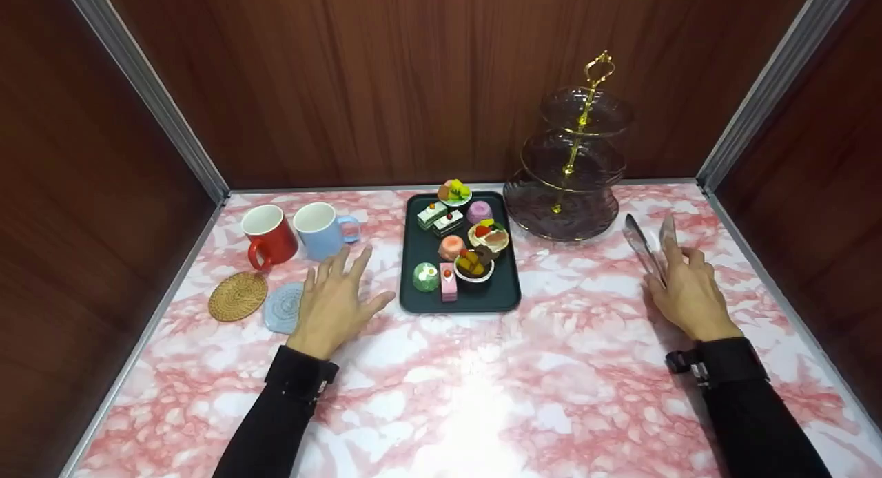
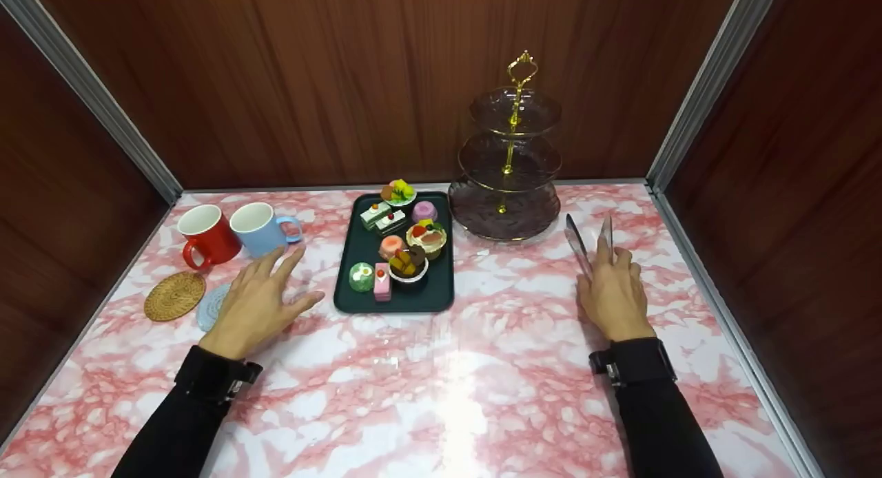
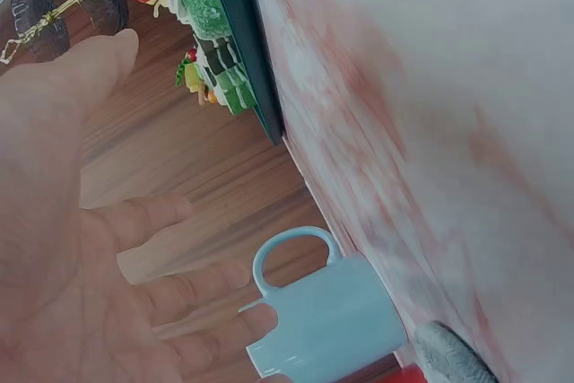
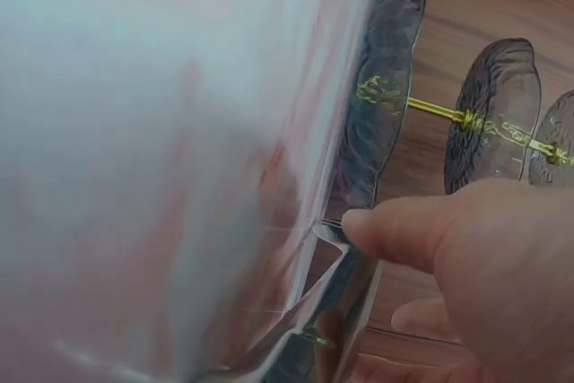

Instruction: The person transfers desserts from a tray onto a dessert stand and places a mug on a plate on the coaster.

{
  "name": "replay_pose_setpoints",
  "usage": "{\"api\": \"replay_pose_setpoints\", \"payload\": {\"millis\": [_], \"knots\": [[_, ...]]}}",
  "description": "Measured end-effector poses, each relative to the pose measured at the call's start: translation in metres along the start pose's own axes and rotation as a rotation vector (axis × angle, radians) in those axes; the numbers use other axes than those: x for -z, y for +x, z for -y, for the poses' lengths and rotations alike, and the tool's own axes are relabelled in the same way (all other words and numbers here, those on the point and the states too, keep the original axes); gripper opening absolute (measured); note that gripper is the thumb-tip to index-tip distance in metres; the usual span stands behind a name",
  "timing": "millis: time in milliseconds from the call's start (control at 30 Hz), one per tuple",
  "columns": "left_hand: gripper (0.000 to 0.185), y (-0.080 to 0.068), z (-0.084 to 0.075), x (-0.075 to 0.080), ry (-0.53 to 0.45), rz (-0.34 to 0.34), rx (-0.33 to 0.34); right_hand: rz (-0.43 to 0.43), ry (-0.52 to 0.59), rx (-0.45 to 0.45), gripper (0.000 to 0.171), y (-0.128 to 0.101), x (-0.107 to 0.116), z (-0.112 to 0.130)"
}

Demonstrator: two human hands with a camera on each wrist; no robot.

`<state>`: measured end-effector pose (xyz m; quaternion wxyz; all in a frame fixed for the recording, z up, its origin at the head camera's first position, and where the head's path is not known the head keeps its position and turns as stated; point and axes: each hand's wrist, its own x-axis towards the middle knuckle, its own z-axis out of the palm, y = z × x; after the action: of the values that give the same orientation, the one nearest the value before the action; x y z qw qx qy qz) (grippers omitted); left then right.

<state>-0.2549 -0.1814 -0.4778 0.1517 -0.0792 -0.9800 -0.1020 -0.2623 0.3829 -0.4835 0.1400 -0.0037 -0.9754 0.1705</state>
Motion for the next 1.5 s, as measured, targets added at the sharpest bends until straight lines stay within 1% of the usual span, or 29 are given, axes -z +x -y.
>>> {"api": "replay_pose_setpoints", "payload": {"millis": [67,300,433,533,667,933,1100,1333,1500], "knots": [[0.087,0.0,-0.001,0.0,0.0,-0.004,-0.004,-0.016,0.003,0.008,0.083,-0.001,-0.001,-0.001],[0.083,-0.002,-0.006,0.001,-0.004,0.003,-0.018,-0.053,0.013,0.017,0.074,-0.002,-0.003,-0.003],[0.08,-0.003,-0.008,0.001,-0.02,0.007,-0.02,-0.028,0.016,-0.006,0.075,-0.001,-0.004,-0.004],[0.078,-0.004,-0.009,0.0,-0.025,0.019,-0.009,-0.008,0.021,-0.019,0.077,-0.001,-0.005,-0.003],[0.077,-0.005,-0.012,0.0,-0.023,0.028,-0.001,-0.011,0.028,-0.018,0.076,0.0,-0.006,-0.003],[0.074,-0.007,-0.018,0.001,-0.03,0.022,-0.036,-0.012,0.034,-0.013,0.073,0.0,-0.005,-0.003],[0.07,-0.005,-0.025,0.001,-0.037,0.024,-0.055,-0.014,0.036,-0.021,0.073,-0.001,-0.003,-0.005],[0.067,-0.002,-0.033,0.005,-0.052,0.022,-0.062,-0.004,0.039,-0.036,0.073,-0.001,-0.001,-0.007],[0.065,0.0,-0.035,0.008,-0.063,0.02,-0.066,-0.021,0.046,-0.034,0.074,-0.001,0.0,-0.007]]}}
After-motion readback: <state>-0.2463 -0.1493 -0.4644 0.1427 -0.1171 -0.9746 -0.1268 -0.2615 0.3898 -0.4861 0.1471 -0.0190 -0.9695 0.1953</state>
